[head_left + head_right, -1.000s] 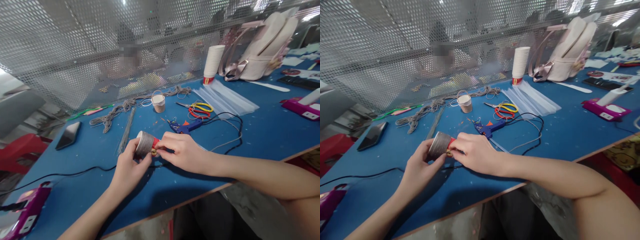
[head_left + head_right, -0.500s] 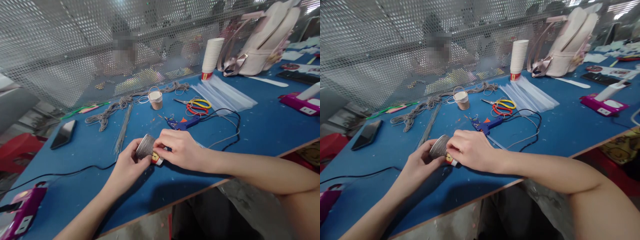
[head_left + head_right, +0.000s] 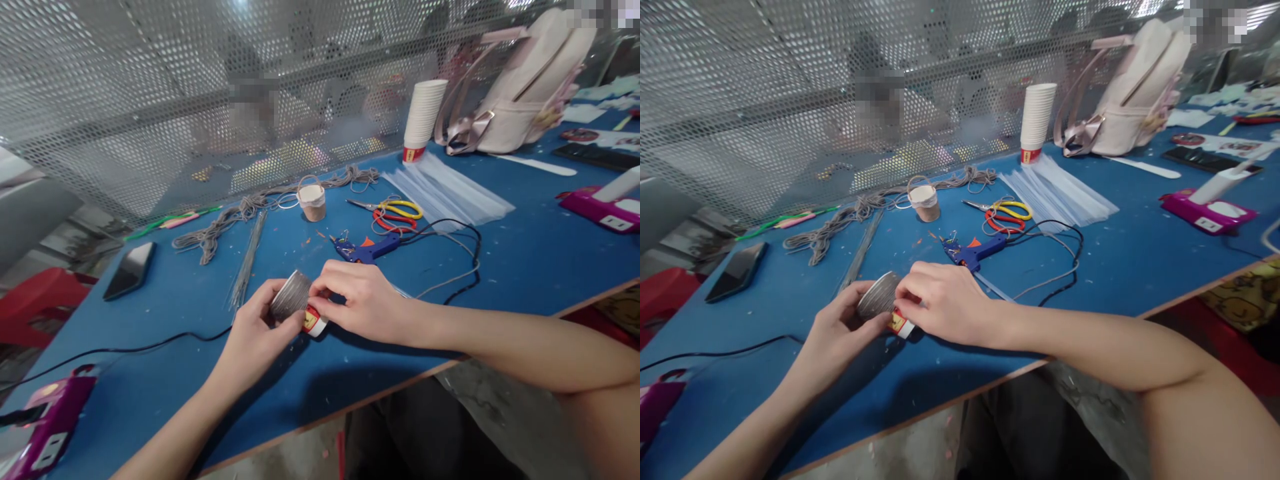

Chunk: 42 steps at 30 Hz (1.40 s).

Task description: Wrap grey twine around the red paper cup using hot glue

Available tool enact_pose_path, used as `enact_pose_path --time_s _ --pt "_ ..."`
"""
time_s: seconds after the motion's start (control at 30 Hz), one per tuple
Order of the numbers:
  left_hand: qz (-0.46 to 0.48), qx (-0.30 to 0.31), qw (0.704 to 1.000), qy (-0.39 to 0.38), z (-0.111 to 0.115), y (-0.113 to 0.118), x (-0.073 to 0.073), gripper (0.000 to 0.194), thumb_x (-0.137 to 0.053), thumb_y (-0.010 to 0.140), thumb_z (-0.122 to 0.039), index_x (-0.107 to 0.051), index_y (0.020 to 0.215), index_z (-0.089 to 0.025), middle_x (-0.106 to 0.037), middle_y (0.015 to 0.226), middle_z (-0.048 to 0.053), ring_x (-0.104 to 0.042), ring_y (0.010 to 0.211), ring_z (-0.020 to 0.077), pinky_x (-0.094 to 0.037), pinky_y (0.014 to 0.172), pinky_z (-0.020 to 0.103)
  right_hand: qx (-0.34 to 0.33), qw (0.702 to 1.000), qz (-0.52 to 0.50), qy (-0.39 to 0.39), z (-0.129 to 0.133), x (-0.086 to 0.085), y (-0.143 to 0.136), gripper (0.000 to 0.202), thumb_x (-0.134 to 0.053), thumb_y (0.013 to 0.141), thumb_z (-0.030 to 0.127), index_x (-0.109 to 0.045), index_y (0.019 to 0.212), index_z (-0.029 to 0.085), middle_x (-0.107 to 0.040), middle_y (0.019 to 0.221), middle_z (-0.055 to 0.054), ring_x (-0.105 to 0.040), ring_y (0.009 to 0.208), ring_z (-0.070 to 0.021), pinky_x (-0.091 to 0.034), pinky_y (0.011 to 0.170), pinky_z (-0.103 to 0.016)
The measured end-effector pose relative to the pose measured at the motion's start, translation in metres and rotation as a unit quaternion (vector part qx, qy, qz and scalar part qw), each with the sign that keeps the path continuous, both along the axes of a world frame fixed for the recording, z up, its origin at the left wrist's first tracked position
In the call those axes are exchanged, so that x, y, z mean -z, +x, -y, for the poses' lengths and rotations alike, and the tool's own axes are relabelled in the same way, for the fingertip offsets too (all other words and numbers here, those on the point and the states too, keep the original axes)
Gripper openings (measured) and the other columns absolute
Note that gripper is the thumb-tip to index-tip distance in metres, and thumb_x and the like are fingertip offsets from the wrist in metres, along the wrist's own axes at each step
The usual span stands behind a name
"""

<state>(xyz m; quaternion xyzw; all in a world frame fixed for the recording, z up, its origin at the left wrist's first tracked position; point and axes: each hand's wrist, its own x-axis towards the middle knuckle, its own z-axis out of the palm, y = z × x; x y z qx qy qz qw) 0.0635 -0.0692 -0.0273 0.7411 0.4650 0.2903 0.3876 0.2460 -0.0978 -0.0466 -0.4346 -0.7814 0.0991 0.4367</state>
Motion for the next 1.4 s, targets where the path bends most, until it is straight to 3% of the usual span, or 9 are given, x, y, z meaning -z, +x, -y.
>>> enact_pose_path --time_s 0.3,0.8,1.4 --pt "0.003 -0.003 1.0 -0.011 0.001 0.0015 -0.0031 0.021 -0.058 0.067 -0.027 -0.062 0.086 -0.019 -0.059 0.07 -0.002 -0.053 0.061 0.0123 -0.045 0.055 0.022 0.008 1.0 -0.009 -0.019 0.0005 0.0007 -0.0015 0.009 -0.059 0.084 0.018 -0.062 0.076 0.016 -0.063 0.075 -0.001 -0.058 0.068 -0.0109 -0.042 0.064 -0.022" --pt "0.013 -0.004 0.999 0.034 0.0003 -0.0018 0.0013 0.015 -0.063 0.07 -0.027 -0.062 0.083 -0.018 -0.059 0.067 -0.004 -0.053 0.059 0.0103 -0.043 0.055 0.02 0.007 0.999 -0.022 -0.031 0.0018 -0.0009 -0.0001 0.009 -0.06 0.085 0.018 -0.063 0.076 0.016 -0.063 0.076 -0.001 -0.058 0.069 -0.0108 -0.041 0.065 -0.022" --pt "0.02 0.012 0.999 0.039 0.001 -0.0032 0.0013 0.016 -0.063 0.071 -0.026 -0.061 0.084 -0.018 -0.059 0.068 -0.005 -0.053 0.06 0.0095 -0.044 0.055 0.019 0.007 0.999 -0.032 -0.013 0.0003 0.0006 0.0009 0.007 -0.061 0.084 0.016 -0.063 0.077 0.016 -0.063 0.076 0.0 -0.058 0.068 -0.0104 -0.042 0.064 -0.022"
